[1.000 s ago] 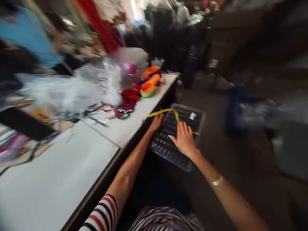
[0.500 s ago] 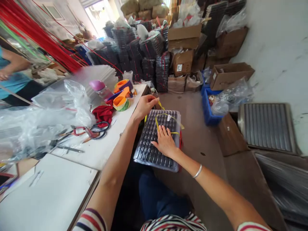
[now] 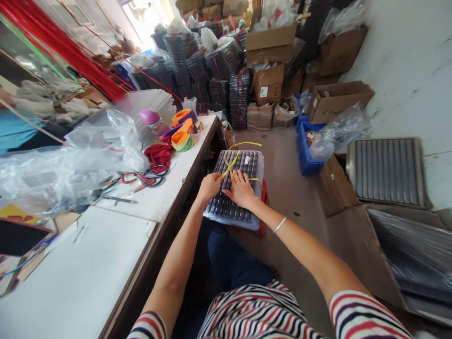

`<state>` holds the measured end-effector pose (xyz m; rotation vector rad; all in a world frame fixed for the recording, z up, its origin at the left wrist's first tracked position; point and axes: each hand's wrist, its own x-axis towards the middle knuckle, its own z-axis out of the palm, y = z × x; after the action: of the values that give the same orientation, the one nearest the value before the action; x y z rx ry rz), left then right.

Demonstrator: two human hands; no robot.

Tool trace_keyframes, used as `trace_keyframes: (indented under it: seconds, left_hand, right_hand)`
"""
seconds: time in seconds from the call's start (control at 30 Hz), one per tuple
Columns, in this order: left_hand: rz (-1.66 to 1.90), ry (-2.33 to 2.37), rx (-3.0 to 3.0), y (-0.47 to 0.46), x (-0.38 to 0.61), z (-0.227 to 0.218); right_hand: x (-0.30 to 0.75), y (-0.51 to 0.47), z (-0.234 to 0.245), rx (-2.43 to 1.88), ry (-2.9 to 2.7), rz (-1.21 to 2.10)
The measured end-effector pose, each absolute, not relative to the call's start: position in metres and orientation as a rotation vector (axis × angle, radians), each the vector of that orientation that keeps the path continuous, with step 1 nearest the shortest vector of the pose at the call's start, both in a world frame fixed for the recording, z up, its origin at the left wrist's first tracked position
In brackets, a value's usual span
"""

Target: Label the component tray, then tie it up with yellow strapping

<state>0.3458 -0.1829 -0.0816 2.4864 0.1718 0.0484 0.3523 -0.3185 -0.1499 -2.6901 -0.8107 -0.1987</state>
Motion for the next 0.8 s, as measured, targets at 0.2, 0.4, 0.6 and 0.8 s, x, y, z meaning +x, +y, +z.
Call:
trace_keyframes:
  seconds: [0.2, 0.4, 0.6, 0.8]
  left_hand:
    - [0.083, 0.037, 2.537, -0.180, 0.344, -0.093]
    - [0.055, -0.091, 2.729, -0.204, 0.335, -0.113]
    - [0.102, -0.181, 2.831, -0.211, 0.331, -0.124]
    - [0.173, -0.255, 2.889, -0.212, 0.327, -0.125]
  right_hand:
    - [0.349, -0.317, -0.147, -2.627, -0.809, -0.200]
    - [0.356, -0.332, -0.139, -2.448, -0.814, -0.088]
    - [0.377, -0.388, -0.103, -2.214, -0.601, -0.094]
    - [0.396, -0.431, -0.060, -1.992, -0.423, -0.309]
